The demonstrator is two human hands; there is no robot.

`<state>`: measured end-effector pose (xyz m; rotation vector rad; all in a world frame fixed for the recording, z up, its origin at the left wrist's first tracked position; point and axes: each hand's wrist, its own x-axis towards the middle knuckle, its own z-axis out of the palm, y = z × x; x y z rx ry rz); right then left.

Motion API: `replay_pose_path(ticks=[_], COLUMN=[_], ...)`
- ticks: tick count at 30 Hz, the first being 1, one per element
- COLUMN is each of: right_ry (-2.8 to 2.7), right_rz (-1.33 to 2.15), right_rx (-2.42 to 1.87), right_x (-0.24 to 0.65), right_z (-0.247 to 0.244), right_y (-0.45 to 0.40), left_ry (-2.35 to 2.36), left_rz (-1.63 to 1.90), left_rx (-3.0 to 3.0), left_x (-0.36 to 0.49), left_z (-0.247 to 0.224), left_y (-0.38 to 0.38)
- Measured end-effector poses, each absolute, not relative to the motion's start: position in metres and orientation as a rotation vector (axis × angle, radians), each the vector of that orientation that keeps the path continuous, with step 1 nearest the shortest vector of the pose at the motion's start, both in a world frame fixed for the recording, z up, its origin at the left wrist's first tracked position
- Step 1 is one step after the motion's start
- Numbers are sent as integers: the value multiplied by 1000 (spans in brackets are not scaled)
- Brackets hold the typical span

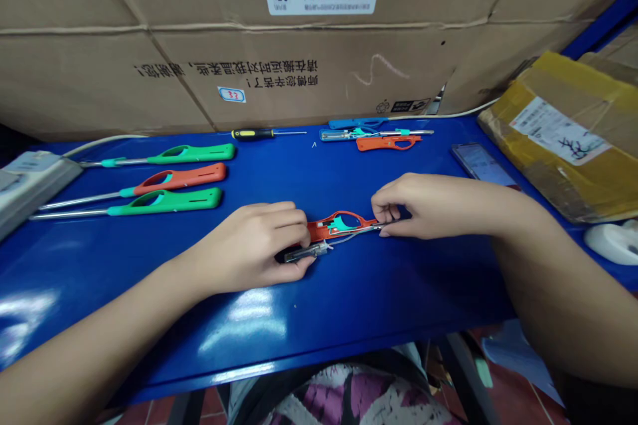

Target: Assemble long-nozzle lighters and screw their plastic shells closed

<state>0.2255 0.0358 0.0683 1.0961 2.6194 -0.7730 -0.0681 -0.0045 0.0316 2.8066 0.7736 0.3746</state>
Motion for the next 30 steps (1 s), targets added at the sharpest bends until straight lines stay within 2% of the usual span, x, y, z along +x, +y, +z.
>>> replay_pose_path(ticks=[20, 30], right_ry=[2608, 2647], right_rz=[-736, -750], right_rx=[1180, 1165], right_x=[230, 231], right_z=[63, 61], right_y=[42, 43], left_ry=[925, 950], left_rz=[827, 845], left_rx=[2648, 2520], left_x=[-73, -72], left_z=[7, 6], left_y=[16, 17])
